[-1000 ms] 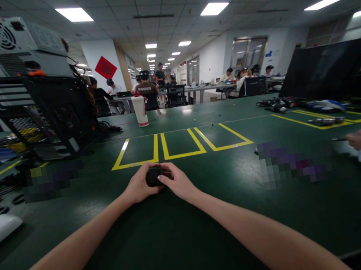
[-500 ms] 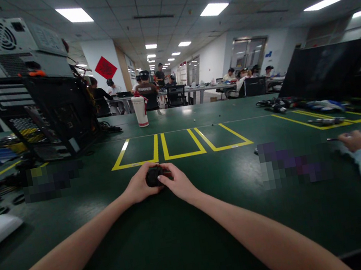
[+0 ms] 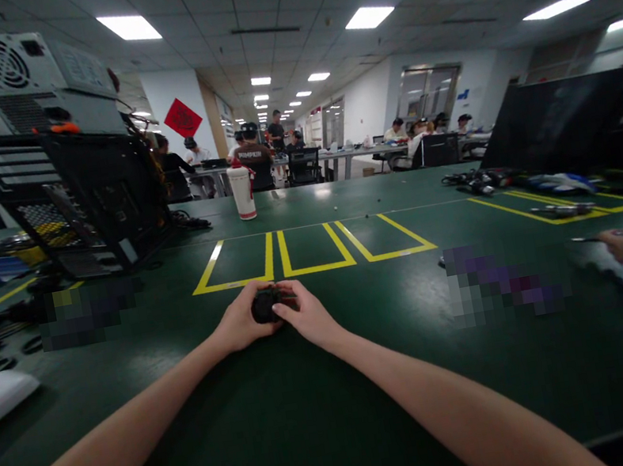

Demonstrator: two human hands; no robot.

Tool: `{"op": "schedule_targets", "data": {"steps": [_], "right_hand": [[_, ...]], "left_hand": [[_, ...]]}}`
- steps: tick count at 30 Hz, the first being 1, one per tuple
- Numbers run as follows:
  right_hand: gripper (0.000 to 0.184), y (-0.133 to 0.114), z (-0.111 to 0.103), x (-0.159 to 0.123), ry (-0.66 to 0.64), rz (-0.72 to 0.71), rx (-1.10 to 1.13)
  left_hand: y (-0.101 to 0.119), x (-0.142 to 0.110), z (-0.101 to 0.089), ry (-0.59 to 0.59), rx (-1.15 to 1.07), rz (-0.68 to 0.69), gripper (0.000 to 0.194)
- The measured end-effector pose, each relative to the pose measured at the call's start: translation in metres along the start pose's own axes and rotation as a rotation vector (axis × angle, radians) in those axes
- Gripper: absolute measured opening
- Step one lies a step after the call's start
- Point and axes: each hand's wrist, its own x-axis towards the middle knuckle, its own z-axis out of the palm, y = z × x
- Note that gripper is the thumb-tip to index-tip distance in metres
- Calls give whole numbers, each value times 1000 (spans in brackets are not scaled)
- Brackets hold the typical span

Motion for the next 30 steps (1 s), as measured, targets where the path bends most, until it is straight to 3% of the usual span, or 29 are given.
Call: {"op": "schedule_targets", "data": {"steps": [5,9,14,18,22,30], "right_hand": [[26,0,1,1,1,22,1],[23,7,0,1,80,54,7],[27,12,-6,0,189,84,-217],[40,-1,-11,-6,79,123,-399],[58,-10,-12,-12,-70,123,-546],[39,-11,-13,-14,-78,60,-673]], "left_hand": [[-1,0,0,1,12,11,56],[-3,1,1,18,27,-1,57],[-9,3,-2,14,19,-106,55],[-20,6,-6,-49,-60,-255,57],[-25,7,-8,-88,-131,-294,57],[-23,6,-8,-94,-141,-294,60]]}}
